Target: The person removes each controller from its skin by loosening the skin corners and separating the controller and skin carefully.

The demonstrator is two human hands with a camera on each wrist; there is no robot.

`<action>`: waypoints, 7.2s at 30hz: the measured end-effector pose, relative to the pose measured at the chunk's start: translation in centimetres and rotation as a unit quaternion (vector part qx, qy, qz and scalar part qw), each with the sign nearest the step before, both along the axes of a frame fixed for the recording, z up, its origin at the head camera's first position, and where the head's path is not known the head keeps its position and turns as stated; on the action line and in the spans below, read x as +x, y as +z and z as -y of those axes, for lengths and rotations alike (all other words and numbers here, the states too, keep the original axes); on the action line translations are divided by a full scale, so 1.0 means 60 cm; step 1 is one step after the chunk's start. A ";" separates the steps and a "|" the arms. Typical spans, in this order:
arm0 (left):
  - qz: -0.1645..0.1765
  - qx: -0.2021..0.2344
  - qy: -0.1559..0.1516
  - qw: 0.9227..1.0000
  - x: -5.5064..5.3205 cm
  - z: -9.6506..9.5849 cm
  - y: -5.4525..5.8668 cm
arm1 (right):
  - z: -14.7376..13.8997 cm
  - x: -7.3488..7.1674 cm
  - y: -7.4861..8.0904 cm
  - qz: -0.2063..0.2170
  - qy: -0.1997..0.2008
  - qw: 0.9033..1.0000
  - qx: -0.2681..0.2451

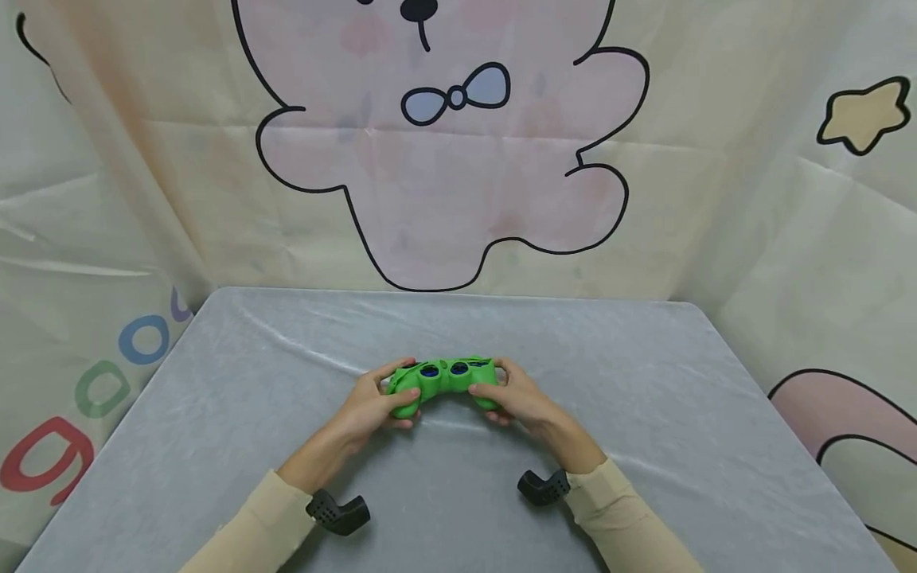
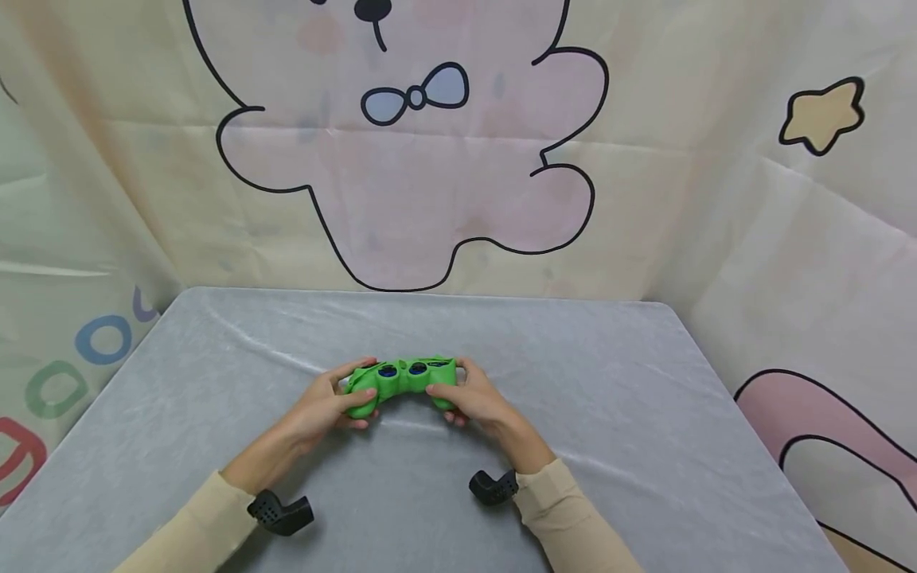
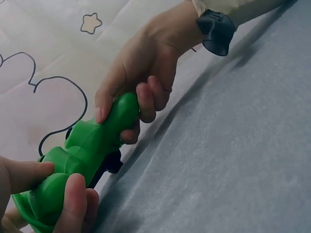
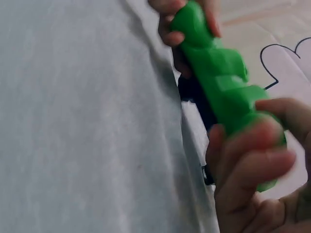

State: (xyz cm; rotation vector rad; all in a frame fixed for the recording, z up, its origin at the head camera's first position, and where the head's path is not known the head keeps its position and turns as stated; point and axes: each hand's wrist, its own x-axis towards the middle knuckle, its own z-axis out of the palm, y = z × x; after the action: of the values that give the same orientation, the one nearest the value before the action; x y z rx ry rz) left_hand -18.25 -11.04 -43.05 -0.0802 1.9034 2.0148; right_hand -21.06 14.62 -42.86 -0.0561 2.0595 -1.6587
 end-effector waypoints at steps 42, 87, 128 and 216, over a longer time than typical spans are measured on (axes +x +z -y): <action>-0.101 -0.043 -0.040 0.993 -0.004 0.004 -0.014 | -0.006 -0.005 -0.010 -0.036 0.030 0.996 -0.078; -0.081 -0.092 -0.018 0.992 0.003 -0.007 -0.010 | 0.005 0.003 0.005 -0.241 0.038 0.961 0.126; -0.216 -0.317 0.017 0.923 0.005 -0.008 0.014 | 0.029 0.010 -0.008 -0.321 0.048 0.932 0.160; -0.135 -0.153 -0.076 0.976 -0.022 0.029 -0.004 | -0.022 -0.017 -0.010 -0.037 0.061 0.997 -0.002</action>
State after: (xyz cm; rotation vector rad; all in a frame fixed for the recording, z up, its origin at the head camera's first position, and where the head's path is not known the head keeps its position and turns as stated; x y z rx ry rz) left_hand -19.58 -12.77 -43.30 0.2675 2.2983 1.6895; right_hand -22.07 15.96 -43.49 -0.2436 2.0634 -1.6092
